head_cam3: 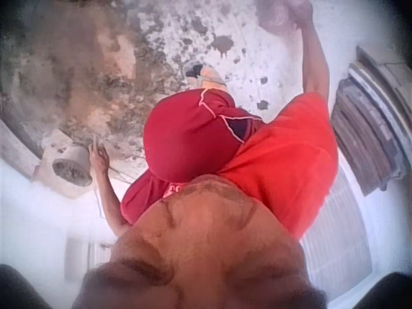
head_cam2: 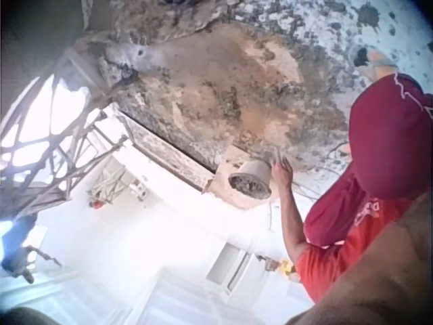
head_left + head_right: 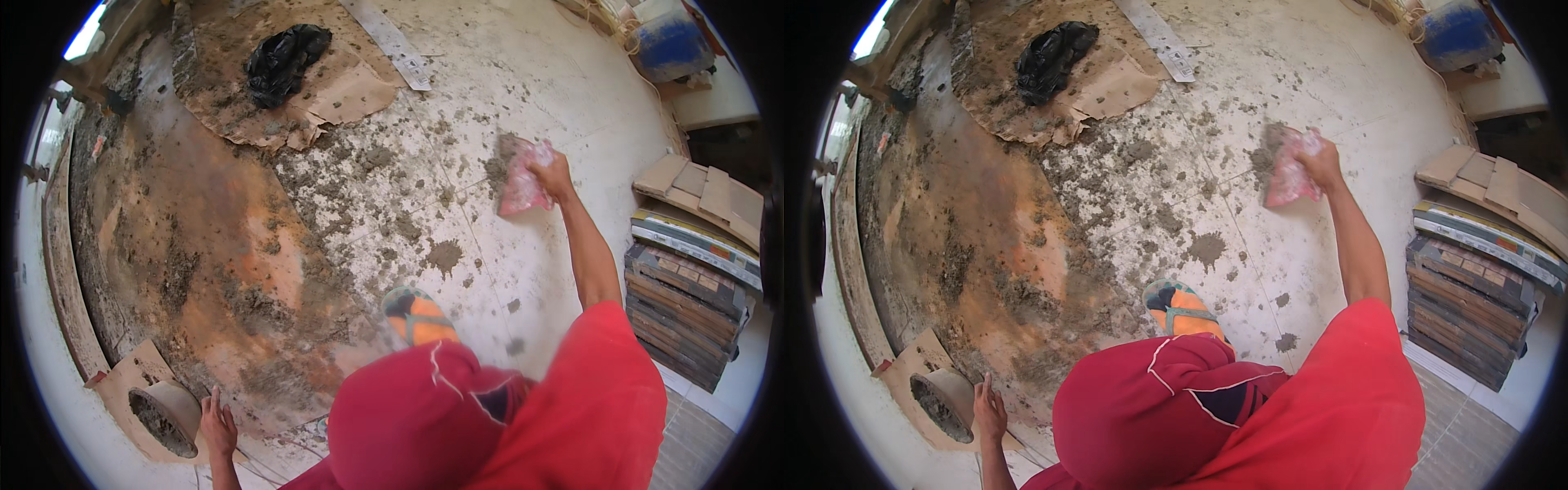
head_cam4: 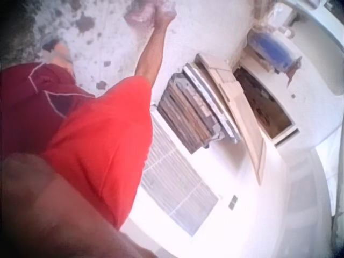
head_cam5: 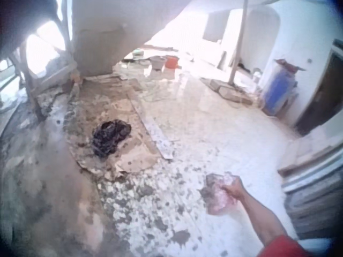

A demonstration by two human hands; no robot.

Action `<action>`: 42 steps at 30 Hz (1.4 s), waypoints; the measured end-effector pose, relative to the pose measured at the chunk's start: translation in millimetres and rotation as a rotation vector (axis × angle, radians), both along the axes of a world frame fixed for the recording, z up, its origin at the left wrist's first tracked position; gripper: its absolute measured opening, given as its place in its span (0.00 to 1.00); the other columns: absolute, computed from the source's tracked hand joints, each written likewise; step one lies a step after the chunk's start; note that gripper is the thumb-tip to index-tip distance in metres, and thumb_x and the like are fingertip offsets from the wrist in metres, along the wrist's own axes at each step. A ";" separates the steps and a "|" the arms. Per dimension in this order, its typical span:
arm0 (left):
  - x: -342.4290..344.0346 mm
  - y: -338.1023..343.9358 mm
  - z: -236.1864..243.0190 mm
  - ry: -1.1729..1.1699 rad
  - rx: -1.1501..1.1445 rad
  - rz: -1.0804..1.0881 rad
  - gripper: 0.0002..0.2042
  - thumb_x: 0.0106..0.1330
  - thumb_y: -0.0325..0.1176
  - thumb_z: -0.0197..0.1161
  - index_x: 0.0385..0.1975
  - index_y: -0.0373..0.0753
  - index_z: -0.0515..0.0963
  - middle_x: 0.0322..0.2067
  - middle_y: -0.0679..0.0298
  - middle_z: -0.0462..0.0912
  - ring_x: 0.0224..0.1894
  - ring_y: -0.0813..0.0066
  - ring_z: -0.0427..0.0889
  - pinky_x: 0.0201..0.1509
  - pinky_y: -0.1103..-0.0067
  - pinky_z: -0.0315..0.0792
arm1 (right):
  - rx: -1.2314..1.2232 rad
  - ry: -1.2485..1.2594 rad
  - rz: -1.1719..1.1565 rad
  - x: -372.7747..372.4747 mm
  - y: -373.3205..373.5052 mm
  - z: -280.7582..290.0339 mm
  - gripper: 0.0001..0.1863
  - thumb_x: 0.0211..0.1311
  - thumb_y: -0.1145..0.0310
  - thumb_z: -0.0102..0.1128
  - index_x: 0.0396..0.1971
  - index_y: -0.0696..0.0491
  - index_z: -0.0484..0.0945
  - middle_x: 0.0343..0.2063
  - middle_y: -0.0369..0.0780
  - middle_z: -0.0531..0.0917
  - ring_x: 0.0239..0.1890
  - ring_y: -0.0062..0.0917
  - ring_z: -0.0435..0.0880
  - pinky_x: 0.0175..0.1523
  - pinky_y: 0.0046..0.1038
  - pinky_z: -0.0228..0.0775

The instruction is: The person mixes cement in a bucket and applies it to the floor using a trowel, then presses a tile into the cement and levels it.

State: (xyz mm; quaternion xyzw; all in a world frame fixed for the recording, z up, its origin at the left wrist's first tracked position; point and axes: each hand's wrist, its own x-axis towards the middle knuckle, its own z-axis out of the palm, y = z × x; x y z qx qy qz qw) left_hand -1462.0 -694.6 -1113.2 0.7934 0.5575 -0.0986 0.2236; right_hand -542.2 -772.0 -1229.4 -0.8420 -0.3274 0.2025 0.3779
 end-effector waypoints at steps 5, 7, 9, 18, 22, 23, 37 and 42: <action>78.5 52.3 0.9 -0.091 0.014 -0.117 0.21 0.72 0.27 0.58 0.64 0.34 0.72 0.48 0.43 0.79 0.49 0.40 0.79 0.53 0.59 0.75 | -0.095 -0.239 0.278 -72.0 125.0 12.9 0.15 0.54 0.72 0.74 0.41 0.61 0.84 0.32 0.36 0.88 0.28 0.20 0.83 0.38 0.27 0.78; 121.8 73.7 -18.8 -0.171 0.018 -0.214 0.22 0.73 0.28 0.58 0.65 0.33 0.70 0.55 0.43 0.77 0.55 0.41 0.78 0.59 0.60 0.73 | -0.119 -0.157 0.317 -81.1 149.1 22.9 0.18 0.50 0.68 0.76 0.40 0.61 0.85 0.32 0.41 0.88 0.34 0.25 0.86 0.41 0.29 0.78; 172.6 89.2 -50.4 -0.186 0.022 -0.286 0.24 0.74 0.30 0.57 0.68 0.33 0.67 0.63 0.44 0.72 0.64 0.44 0.73 0.66 0.62 0.69 | -0.150 -0.044 0.368 -75.2 146.0 18.7 0.18 0.49 0.67 0.76 0.39 0.61 0.85 0.32 0.44 0.89 0.36 0.27 0.87 0.42 0.30 0.78; 338.3 73.6 -121.8 -0.129 0.172 -0.196 0.53 0.65 0.71 0.55 0.79 0.39 0.46 0.79 0.49 0.43 0.81 0.47 0.40 0.82 0.52 0.35 | 0.081 0.212 0.416 -105.9 124.7 3.6 0.12 0.58 0.77 0.67 0.42 0.58 0.87 0.35 0.42 0.90 0.32 0.24 0.89 0.42 0.27 0.85; 353.6 61.7 -130.5 -0.021 0.227 -0.189 0.60 0.58 0.76 0.58 0.80 0.38 0.42 0.80 0.51 0.40 0.82 0.51 0.35 0.82 0.54 0.27 | -0.062 0.033 0.321 -205.5 176.4 7.6 0.18 0.56 0.65 0.72 0.42 0.61 0.86 0.41 0.52 0.89 0.37 0.34 0.90 0.46 0.33 0.84; 353.1 61.7 -131.9 -0.037 0.235 -0.182 0.60 0.58 0.76 0.59 0.80 0.38 0.42 0.80 0.51 0.40 0.82 0.52 0.35 0.82 0.55 0.27 | 0.165 -0.090 0.315 -221.5 176.5 -3.6 0.21 0.55 0.59 0.73 0.40 0.62 0.85 0.40 0.54 0.88 0.39 0.37 0.90 0.46 0.36 0.83; 342.5 57.8 -146.9 -0.051 0.343 -0.255 0.54 0.65 0.76 0.50 0.80 0.42 0.45 0.80 0.51 0.41 0.81 0.50 0.39 0.81 0.51 0.32 | -0.032 0.249 -0.450 -169.6 -287.9 42.0 0.15 0.56 0.79 0.71 0.45 0.62 0.84 0.38 0.40 0.89 0.39 0.22 0.87 0.50 0.28 0.81; 343.6 61.4 -144.2 -0.074 0.329 -0.271 0.52 0.66 0.74 0.51 0.80 0.43 0.44 0.80 0.51 0.40 0.82 0.50 0.37 0.81 0.52 0.31 | 0.075 0.073 -0.202 -236.3 -127.7 5.3 0.18 0.55 0.74 0.70 0.45 0.65 0.83 0.38 0.45 0.90 0.43 0.26 0.88 0.52 0.32 0.81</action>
